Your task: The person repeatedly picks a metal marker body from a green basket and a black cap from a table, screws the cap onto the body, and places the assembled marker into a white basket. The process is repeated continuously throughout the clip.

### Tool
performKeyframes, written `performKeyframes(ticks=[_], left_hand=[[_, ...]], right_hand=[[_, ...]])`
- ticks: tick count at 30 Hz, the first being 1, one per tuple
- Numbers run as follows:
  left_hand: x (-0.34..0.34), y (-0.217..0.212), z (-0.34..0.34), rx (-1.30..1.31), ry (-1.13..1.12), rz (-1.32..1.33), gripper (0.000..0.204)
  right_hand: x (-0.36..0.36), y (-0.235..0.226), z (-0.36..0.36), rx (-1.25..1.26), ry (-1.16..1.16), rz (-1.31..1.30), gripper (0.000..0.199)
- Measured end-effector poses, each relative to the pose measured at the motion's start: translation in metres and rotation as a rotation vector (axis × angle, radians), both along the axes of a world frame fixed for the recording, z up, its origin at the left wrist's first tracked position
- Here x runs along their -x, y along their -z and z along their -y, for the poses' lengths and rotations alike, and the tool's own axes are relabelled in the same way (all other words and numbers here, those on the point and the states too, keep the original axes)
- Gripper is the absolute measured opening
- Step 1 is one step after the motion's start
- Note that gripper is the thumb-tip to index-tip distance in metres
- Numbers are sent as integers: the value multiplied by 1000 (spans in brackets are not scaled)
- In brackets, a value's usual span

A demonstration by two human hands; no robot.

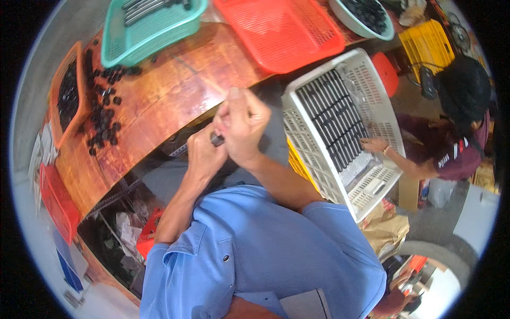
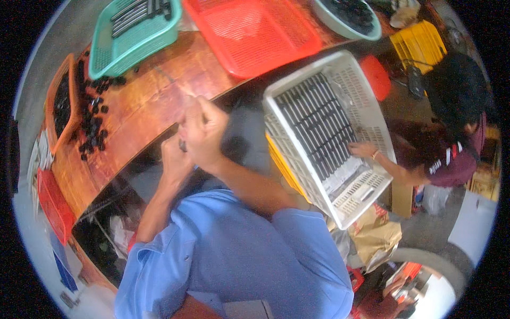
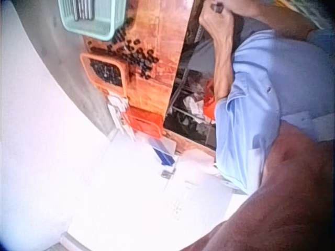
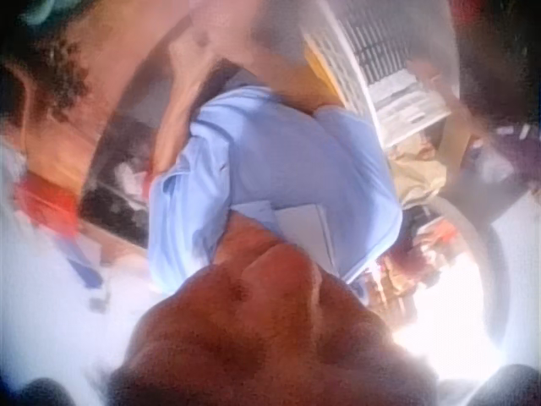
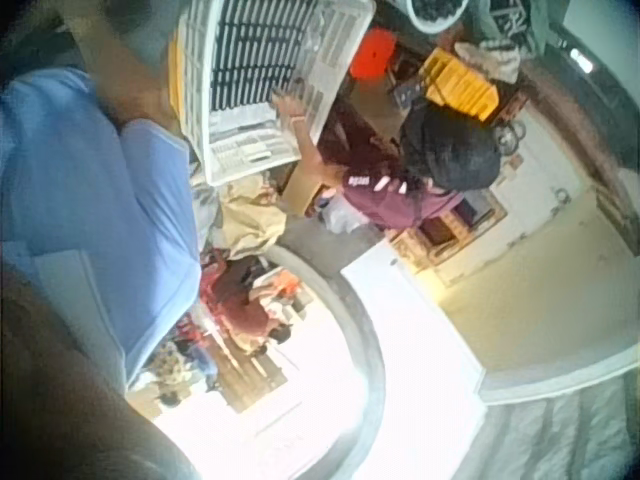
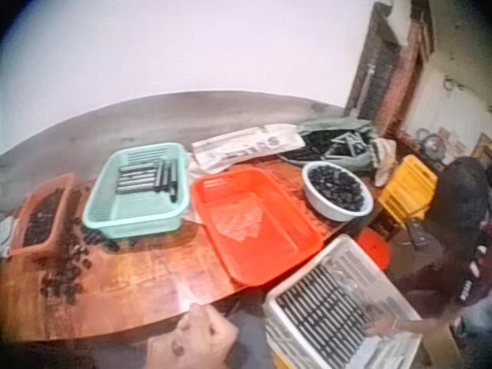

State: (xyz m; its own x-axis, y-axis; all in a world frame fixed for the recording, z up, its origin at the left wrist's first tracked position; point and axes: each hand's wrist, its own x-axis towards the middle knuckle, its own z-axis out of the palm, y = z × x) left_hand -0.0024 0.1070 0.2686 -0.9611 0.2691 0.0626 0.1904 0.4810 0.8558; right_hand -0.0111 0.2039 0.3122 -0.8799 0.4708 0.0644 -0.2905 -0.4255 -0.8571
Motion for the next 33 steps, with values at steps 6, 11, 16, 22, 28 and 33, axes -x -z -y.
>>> performKeyframes(ticks=[6, 11, 16, 22, 28, 33], left_hand=[[-3, 0, 1, -80, 74, 107, 21], [2, 5, 18, -640, 15, 513, 54], [3, -26, -6, -693, 50, 494, 53], [6, -38, -26, -985, 175, 653, 51], [-1, -52, -65, -1070, 158, 601, 50], [-7, -42, -68, -930, 408, 567, 48]], right_hand=[[-3, 7, -17, 280, -97, 52, 39], [-18, 3, -62, -478, -48, -65, 13], [-59, 18, -64, -746, -374, 56, 21], [-81, 24, -65, -854, -313, 114, 37], [-89, 23, -89, -945, -213, 137, 38], [-104, 20, -109, -1045, -220, 154, 37]])
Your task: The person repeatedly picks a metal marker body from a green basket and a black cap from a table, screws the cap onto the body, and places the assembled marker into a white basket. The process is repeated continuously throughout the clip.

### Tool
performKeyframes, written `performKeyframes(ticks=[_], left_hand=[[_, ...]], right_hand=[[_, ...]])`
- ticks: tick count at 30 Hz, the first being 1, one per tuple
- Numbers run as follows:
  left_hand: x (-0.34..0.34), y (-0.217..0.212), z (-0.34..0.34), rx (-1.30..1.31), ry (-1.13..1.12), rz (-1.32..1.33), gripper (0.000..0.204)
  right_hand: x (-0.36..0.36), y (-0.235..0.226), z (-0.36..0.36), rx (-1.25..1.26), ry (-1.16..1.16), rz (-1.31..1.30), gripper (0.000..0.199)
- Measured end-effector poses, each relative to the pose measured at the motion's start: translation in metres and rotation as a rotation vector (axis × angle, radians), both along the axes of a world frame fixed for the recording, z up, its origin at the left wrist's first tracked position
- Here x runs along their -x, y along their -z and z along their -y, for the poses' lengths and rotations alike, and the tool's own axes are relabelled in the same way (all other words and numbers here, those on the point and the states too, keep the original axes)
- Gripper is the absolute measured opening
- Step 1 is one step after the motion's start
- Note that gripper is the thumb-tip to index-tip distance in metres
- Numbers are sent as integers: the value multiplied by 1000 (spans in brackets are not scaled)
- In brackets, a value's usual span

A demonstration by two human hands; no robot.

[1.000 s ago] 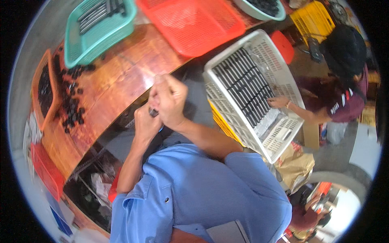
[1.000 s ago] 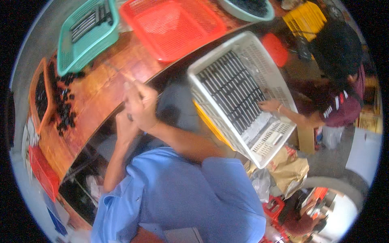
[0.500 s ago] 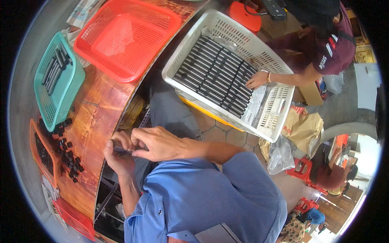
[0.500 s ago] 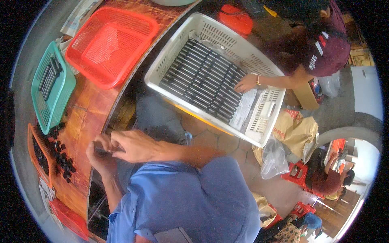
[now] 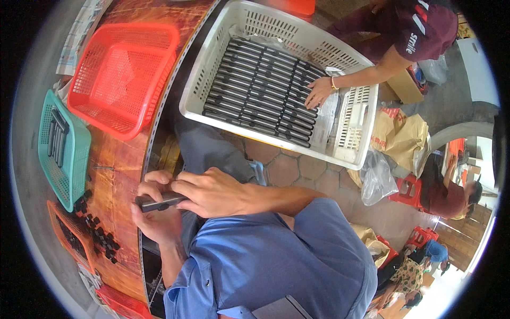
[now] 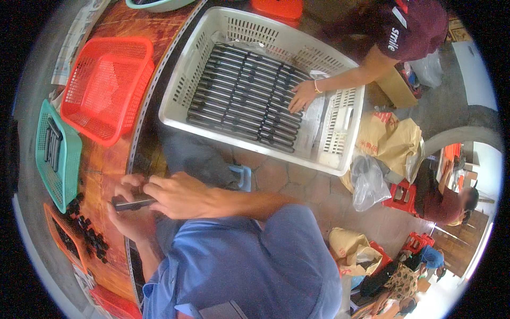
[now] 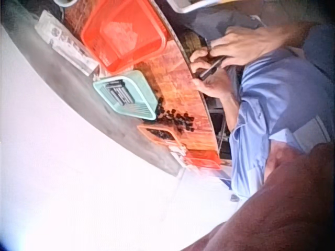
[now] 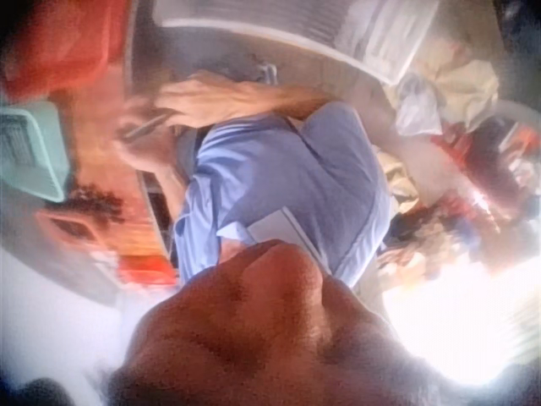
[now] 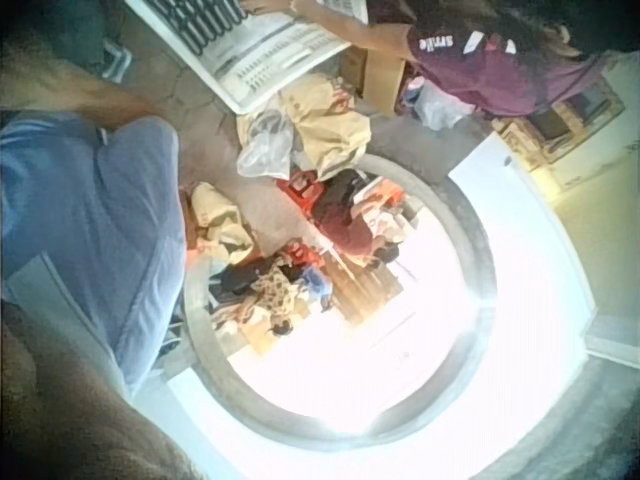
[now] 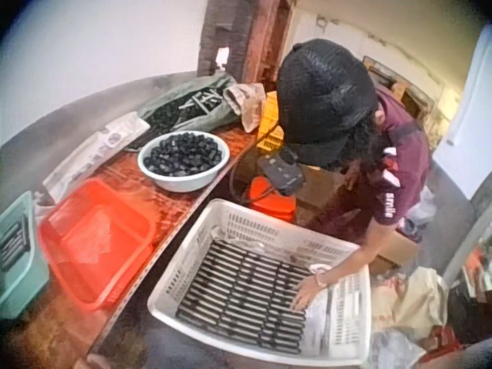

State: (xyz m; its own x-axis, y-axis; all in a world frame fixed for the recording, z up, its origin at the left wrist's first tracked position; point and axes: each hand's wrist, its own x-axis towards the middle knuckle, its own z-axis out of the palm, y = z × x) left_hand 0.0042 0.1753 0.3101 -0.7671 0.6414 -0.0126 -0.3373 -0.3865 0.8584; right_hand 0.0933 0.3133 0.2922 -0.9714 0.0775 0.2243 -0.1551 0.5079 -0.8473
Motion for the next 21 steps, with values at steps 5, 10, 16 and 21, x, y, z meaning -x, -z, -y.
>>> performKeyframes(ticks=[5, 10, 16, 21], left_hand=[[-1, 2, -6, 178, 109, -87, 46], [-5, 11, -7, 280, 244, -61, 55], [-5, 28, -6, 382, 331, -28, 53], [0, 40, 9, 463, 412, -7, 45]], right_hand=[[-23, -5, -26, 3, 67, 56, 31], [-43, 2, -47, -60, 86, 105, 28], [-73, 1, -62, -156, 161, 151, 37], [-129, -2, -135, -358, 388, 443, 32]])
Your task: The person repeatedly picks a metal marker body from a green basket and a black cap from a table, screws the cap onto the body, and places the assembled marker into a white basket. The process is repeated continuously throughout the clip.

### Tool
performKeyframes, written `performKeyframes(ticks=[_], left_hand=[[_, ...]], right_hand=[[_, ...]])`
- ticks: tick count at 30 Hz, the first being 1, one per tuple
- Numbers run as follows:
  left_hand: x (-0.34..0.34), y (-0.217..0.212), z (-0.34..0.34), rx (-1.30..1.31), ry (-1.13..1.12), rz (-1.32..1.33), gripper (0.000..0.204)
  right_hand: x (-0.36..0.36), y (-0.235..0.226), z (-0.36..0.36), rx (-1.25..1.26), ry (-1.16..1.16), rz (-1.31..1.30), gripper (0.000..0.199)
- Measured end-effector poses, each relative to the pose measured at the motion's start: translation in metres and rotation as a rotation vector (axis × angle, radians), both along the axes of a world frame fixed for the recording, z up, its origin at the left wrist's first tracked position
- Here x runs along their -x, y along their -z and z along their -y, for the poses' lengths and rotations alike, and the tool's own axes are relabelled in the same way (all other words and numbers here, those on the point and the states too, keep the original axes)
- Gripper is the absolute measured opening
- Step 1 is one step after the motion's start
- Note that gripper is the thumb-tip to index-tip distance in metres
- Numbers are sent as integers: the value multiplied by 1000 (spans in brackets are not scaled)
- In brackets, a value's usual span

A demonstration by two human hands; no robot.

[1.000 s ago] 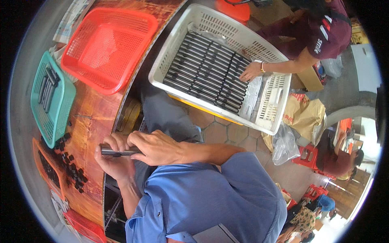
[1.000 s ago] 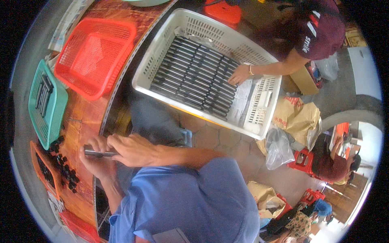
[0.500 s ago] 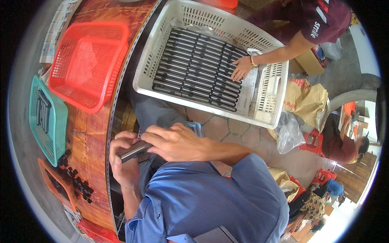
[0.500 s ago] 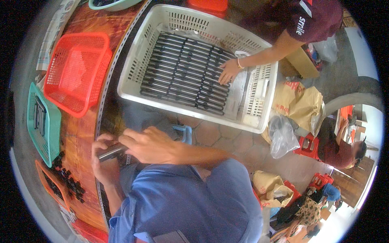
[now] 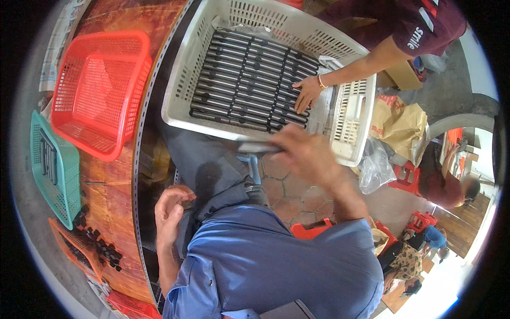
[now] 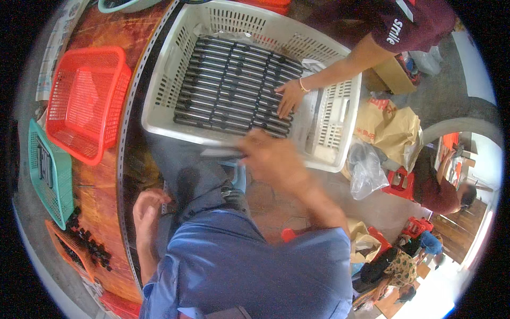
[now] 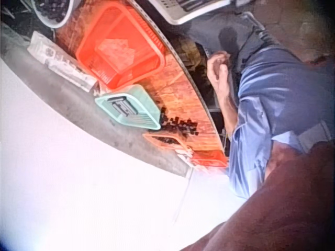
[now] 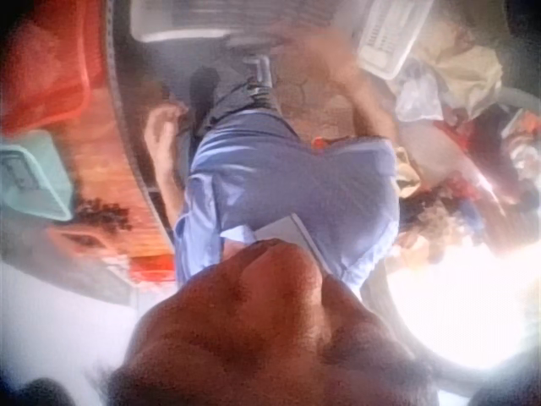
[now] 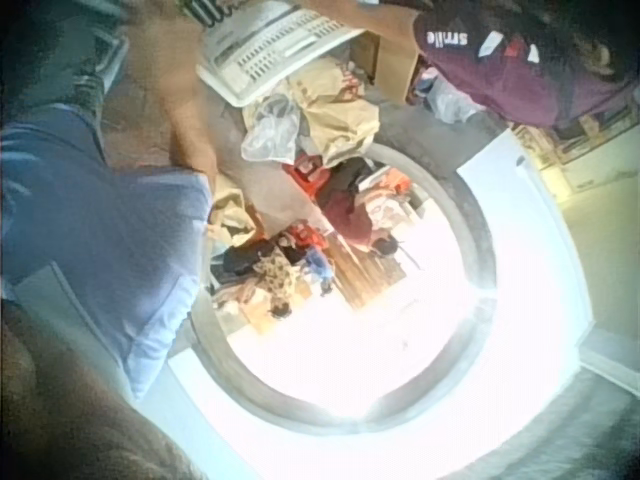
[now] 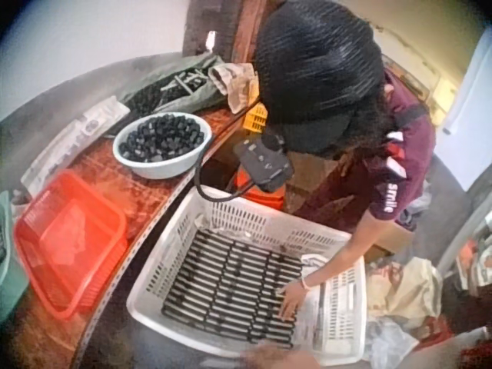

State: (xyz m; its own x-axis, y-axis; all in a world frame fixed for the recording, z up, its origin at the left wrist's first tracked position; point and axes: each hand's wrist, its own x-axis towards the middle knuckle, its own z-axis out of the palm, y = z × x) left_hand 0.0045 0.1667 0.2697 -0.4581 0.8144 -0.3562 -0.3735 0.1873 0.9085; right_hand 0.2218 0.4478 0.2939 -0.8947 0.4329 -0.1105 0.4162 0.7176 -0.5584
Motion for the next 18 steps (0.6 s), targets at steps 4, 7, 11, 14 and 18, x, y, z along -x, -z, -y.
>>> performKeyframes(ticks=[4, 7, 11, 14, 18], left_hand=[[5, 14, 16, 152, 37, -21, 37], [4, 18, 22, 237, 41, 1, 34], [4, 23, 27, 289, 42, 13, 30], [7, 27, 30, 290, 32, 1, 28], [12, 31, 33, 303, -14, 33, 28]], right_hand=[[-46, 24, -69, 38, 334, 549, 28], [-71, 54, -108, 191, 465, 831, 33], [-75, 88, -139, 331, 449, 1180, 34], [-88, 117, -137, -15, 232, 1117, 34], [-78, 146, -138, -171, -47, 1266, 22]])
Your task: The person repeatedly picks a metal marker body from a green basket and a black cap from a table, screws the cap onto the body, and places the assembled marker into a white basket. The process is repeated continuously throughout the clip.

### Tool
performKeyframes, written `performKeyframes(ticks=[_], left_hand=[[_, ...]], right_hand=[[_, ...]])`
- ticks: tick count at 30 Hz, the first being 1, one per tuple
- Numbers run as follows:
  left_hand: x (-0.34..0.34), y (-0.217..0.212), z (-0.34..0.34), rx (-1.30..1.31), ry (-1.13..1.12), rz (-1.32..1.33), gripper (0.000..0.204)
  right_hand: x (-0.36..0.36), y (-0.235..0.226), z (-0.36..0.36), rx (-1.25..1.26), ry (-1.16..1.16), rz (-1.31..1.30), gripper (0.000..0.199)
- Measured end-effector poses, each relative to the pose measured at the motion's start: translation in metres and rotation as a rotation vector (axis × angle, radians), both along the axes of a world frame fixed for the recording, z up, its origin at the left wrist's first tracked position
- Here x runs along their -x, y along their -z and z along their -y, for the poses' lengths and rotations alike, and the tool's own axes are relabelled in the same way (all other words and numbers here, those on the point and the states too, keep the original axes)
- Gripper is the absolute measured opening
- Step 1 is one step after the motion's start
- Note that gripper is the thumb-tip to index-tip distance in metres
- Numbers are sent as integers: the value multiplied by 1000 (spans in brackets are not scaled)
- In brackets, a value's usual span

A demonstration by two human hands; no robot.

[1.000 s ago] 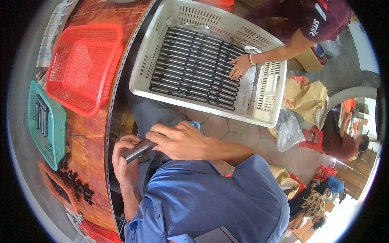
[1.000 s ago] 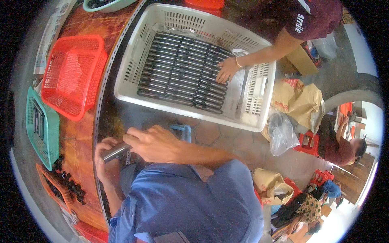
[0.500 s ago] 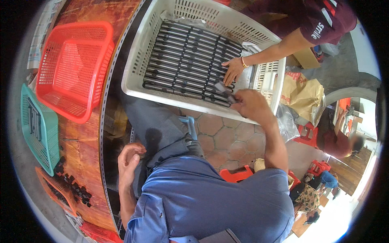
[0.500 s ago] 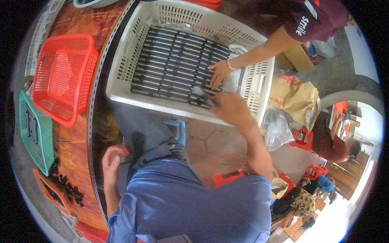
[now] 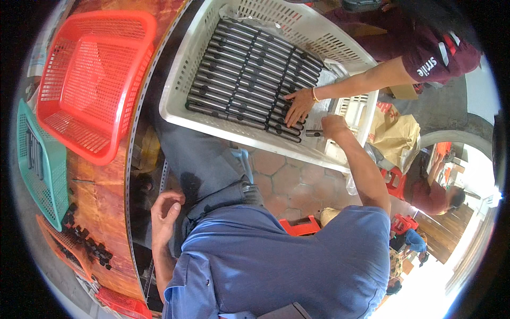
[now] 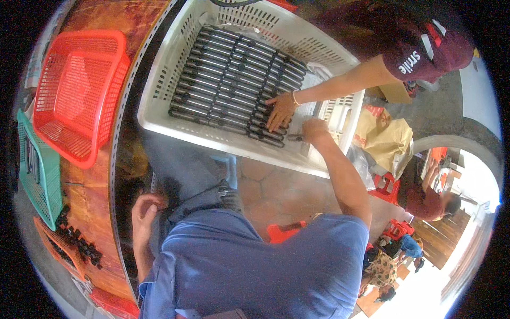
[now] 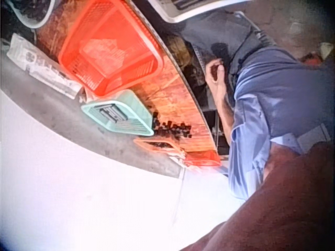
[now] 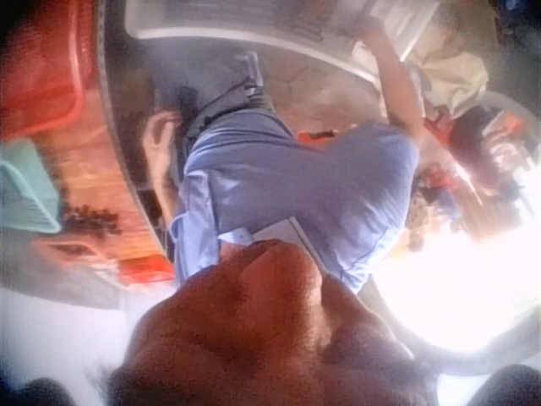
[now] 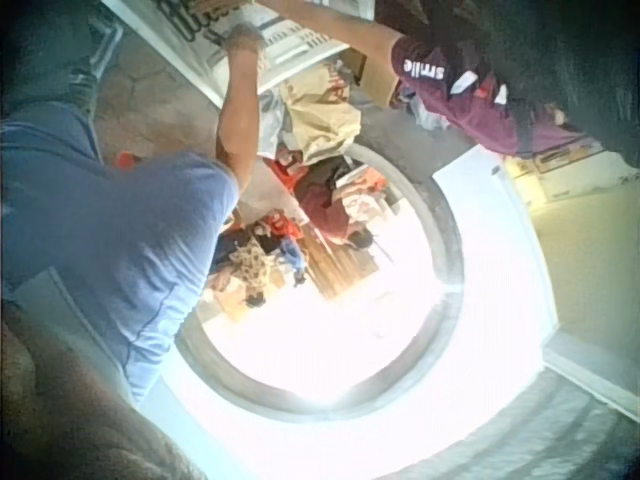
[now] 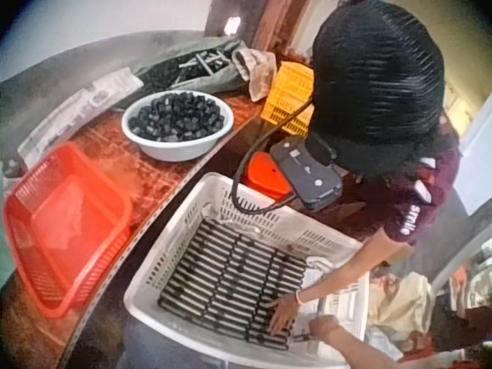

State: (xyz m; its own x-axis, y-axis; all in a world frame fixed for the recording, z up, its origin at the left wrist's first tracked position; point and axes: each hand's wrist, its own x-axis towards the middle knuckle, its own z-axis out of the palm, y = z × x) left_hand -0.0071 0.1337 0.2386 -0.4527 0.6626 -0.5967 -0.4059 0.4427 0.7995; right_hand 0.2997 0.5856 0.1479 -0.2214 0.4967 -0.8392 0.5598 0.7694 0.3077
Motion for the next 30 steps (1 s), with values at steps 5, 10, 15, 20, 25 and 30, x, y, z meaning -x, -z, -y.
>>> performKeyframes(ticks=[5, 10, 15, 20, 25, 30], left_hand=[[6, -4, -5, 15, 12, -34, 29], [5, 0, -5, 22, 12, -27, 28], [3, -1, 1, 52, -6, -39, 27], [2, 3, 7, 84, 2, -49, 23], [-1, 4, 2, 104, 32, -79, 23], [-1, 6, 7, 102, 37, -83, 23]], right_hand=[[-21, 41, -3, -24, -367, -155, 16], [-22, 64, 0, 170, -666, -82, 20], [-11, 45, 5, 228, -514, -239, 27], [-30, 59, 5, 56, -96, -378, 22], [-48, 96, -10, 198, 610, -494, 21], [-66, 129, -17, 287, 1045, -495, 28]])
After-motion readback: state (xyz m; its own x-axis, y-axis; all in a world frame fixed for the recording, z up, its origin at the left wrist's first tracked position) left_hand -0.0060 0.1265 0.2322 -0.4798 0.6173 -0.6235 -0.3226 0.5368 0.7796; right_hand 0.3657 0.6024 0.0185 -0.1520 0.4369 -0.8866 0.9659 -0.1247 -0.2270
